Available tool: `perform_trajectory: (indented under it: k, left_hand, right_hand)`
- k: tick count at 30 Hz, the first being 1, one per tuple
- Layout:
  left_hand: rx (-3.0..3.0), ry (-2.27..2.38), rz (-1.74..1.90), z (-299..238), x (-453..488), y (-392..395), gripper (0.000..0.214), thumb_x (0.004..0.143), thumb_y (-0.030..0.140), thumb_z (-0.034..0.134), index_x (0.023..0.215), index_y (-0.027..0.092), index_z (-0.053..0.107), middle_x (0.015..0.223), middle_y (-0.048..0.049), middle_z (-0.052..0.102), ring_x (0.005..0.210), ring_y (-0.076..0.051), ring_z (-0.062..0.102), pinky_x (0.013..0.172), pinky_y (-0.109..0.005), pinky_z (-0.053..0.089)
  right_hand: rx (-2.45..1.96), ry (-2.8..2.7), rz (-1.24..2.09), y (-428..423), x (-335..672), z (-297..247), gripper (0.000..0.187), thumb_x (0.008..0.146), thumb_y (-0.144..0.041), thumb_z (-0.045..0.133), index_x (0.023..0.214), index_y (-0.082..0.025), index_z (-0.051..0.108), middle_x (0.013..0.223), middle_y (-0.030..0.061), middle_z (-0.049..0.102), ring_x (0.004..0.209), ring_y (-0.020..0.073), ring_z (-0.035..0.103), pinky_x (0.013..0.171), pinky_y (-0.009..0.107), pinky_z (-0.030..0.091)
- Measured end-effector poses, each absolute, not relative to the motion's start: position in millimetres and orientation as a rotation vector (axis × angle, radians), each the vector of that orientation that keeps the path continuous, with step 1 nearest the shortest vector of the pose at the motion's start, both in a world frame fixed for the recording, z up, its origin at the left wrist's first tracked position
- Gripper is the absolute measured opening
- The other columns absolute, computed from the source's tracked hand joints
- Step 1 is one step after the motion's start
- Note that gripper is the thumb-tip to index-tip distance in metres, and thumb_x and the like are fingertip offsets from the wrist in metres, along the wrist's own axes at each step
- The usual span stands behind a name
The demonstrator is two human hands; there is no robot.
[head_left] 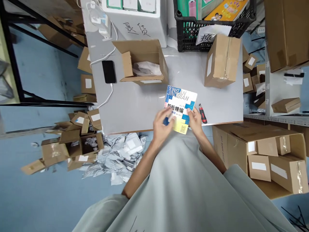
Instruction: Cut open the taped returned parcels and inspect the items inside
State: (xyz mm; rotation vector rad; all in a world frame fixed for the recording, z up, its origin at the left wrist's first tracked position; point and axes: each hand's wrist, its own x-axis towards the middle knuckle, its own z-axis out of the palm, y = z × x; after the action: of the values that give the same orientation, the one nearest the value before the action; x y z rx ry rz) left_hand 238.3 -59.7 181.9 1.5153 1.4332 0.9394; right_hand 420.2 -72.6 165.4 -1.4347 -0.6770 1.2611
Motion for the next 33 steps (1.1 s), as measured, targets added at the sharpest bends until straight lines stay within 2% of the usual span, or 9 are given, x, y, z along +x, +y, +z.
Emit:
perform_trajectory:
  k: [2, 4, 8, 12, 17, 22, 27, 30, 33]
  left_hand:
    - [1.306, 1.533, 0.941, 175.1, 227.2, -52.5, 0.063, 0.092, 0.057, 0.087, 0.143, 0.021, 0.078, 0.151, -0.0168, 0.076, 0.143, -0.035, 0.071, 0.123, -0.054, 0.058]
    - [1.037, 1.47, 0.847, 170.9, 218.4, -47.4, 0.074, 0.086, 0.068, 0.09, 0.139, 0.018, 0.078, 0.138, -0.0179, 0.082, 0.128, -0.036, 0.078, 0.11, -0.051, 0.065]
    - [0.715, 1.257, 0.718, 173.3, 214.6, -46.4, 0.069, 0.074, 0.071, 0.098, 0.114, 0.017, 0.082, 0.107, -0.0121, 0.088, 0.094, -0.03, 0.084, 0.084, -0.041, 0.07]
    - [0.708, 1.263, 0.809, 176.6, 211.5, -44.7, 0.068, 0.068, 0.069, 0.102, 0.107, 0.018, 0.081, 0.105, -0.011, 0.088, 0.087, -0.027, 0.083, 0.079, -0.037, 0.069]
    - [0.843, 1.344, 0.941, 171.8, 193.7, -34.7, 0.064, 0.069, 0.07, 0.1, 0.1, 0.018, 0.079, 0.108, -0.0124, 0.088, 0.096, -0.028, 0.084, 0.086, -0.038, 0.069]
    - [1.064, 1.378, 0.914, 176.3, 182.7, -44.9, 0.048, 0.086, 0.06, 0.087, 0.108, 0.017, 0.087, 0.106, -0.0085, 0.089, 0.098, -0.029, 0.084, 0.092, -0.041, 0.068]
    - [1.571, 1.266, 0.887, 178.7, 169.7, -58.5, 0.029, 0.088, 0.039, 0.083, 0.115, 0.03, 0.091, 0.126, -0.0069, 0.088, 0.118, -0.033, 0.082, 0.112, -0.052, 0.063]
    - [1.645, 1.169, 0.896, 170.8, 147.1, -51.3, 0.037, 0.088, 0.046, 0.089, 0.122, 0.03, 0.089, 0.142, -0.0109, 0.083, 0.135, -0.035, 0.075, 0.123, -0.057, 0.058]
    - [1.471, 1.295, 0.916, 160.2, 115.7, -40.7, 0.065, 0.09, 0.063, 0.088, 0.14, 0.023, 0.08, 0.157, -0.0186, 0.072, 0.148, -0.038, 0.067, 0.126, -0.06, 0.054]
  right_hand:
    - [-1.381, -0.634, 1.346, -71.8, 430.6, 166.0, 0.054, 0.096, -0.076, 0.076, 0.116, -0.025, 0.073, 0.11, 0.0075, 0.086, 0.105, 0.0303, 0.082, 0.089, 0.043, 0.07]
    - [-1.346, -0.627, 1.395, -71.6, 436.0, 168.7, 0.053, 0.096, -0.075, 0.077, 0.116, -0.026, 0.073, 0.113, 0.0075, 0.087, 0.11, 0.0309, 0.082, 0.091, 0.044, 0.071]
    - [-1.364, -0.687, 1.428, -68.4, 437.1, 165.3, 0.053, 0.098, -0.076, 0.074, 0.116, -0.026, 0.073, 0.12, 0.0095, 0.086, 0.12, 0.0322, 0.081, 0.1, 0.048, 0.07]
    - [-1.513, -0.706, 1.314, -61.9, 433.6, 148.7, 0.068, 0.092, -0.08, 0.077, 0.131, -0.025, 0.07, 0.14, 0.0148, 0.08, 0.14, 0.0342, 0.072, 0.119, 0.054, 0.062]
    - [-1.603, -0.787, 1.287, -65.1, 406.9, 149.3, 0.087, 0.086, -0.083, 0.082, 0.148, -0.024, 0.067, 0.165, 0.0203, 0.064, 0.157, 0.0373, 0.059, 0.132, 0.058, 0.049]
    - [-1.483, -0.785, 1.48, -71.7, 341.8, 166.8, 0.102, 0.076, -0.084, 0.09, 0.154, -0.025, 0.064, 0.163, 0.0179, 0.067, 0.149, 0.0345, 0.067, 0.126, 0.051, 0.057]
    - [-1.57, -0.79, 1.252, -65.9, 304.5, 171.7, 0.079, 0.085, -0.084, 0.081, 0.131, -0.02, 0.075, 0.123, 0.0125, 0.086, 0.122, 0.0323, 0.079, 0.119, 0.051, 0.061]
    - [-1.586, -0.78, 1.198, -65.3, 308.9, 179.3, 0.073, 0.088, -0.085, 0.077, 0.119, -0.019, 0.078, 0.119, 0.0134, 0.087, 0.122, 0.035, 0.079, 0.117, 0.053, 0.06]
    - [-1.523, -0.818, 1.293, -70.6, 319.2, 195.4, 0.07, 0.086, -0.082, 0.082, 0.118, -0.02, 0.08, 0.124, 0.0136, 0.087, 0.125, 0.0354, 0.079, 0.114, 0.052, 0.063]
